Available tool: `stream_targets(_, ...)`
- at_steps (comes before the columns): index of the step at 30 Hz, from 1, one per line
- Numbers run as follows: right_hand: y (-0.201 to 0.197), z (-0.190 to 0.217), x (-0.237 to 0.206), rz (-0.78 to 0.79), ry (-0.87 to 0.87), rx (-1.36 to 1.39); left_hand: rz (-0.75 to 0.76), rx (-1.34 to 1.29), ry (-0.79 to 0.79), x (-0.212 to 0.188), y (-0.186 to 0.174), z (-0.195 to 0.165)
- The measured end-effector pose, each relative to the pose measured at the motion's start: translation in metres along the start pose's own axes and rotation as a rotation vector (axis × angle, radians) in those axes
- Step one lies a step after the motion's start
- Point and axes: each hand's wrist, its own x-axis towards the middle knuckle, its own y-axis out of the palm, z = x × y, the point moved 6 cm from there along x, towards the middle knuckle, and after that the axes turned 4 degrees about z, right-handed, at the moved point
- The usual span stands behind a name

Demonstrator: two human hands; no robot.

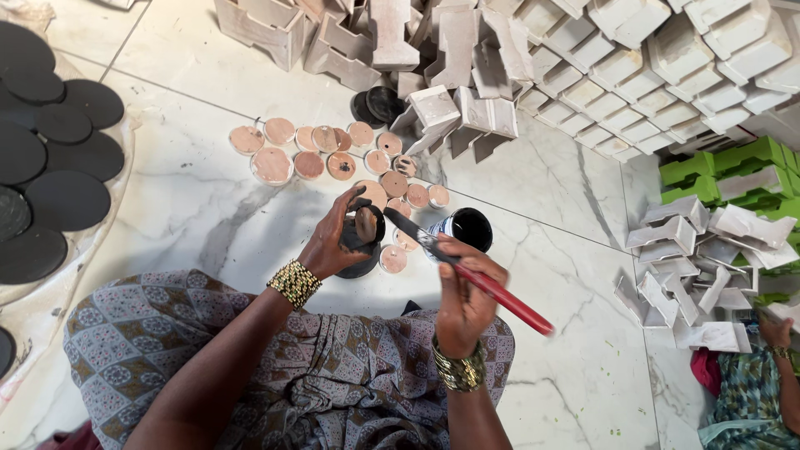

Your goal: The person sits on the floor painting round wooden discs black. They hold each disc with one hand, apply black paint with a brush dipped from an open paint can, and set finished discs aside with a pile of unpainted discs nearby.

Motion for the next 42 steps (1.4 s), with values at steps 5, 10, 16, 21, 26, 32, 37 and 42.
stream_targets(5, 0.007, -0.003, -0.003, 0.096, 0.083, 0.002, -0.016, -0.01, 0.013, 0.0, -0.003, 0.003)
stream_targets(10, -0.003, 0.006, -0.005, -0.007, -0.008, 0.043, -0.044, 0.068, 0.077, -0.002, -0.002, 0.002)
stream_targets(16, 0.006, -0.004, -0.001, 0.073, 0.161, 0.02, -0.022, 0.03, 0.031, -0.003, -0.001, 0.006)
stream_targets(21, -0.005, 0.013, -0.007, 0.007, 0.067, 0.018, -0.022, 0.071, 0.032, -0.004, 0.001, 0.009)
stream_targets(26, -0.002, 0.001, -0.004, 0.012, 0.087, 0.004, -0.024, 0.047, 0.024, -0.001, 0.001, 0.005)
stream_targets(32, -0.018, -0.006, -0.004, -0.112, 0.054, -0.01, 0.015, 0.121, 0.029, -0.004, -0.004, -0.004)
stream_targets(37, -0.01, -0.007, -0.011, 0.012, 0.033, 0.044, 0.171, 0.239, -0.02, 0.002, 0.012, -0.007)
stream_targets(42, -0.005, -0.012, -0.007, 0.119, 0.063, 0.012, 0.203, 0.312, -0.021, 0.004, 0.012, -0.013)
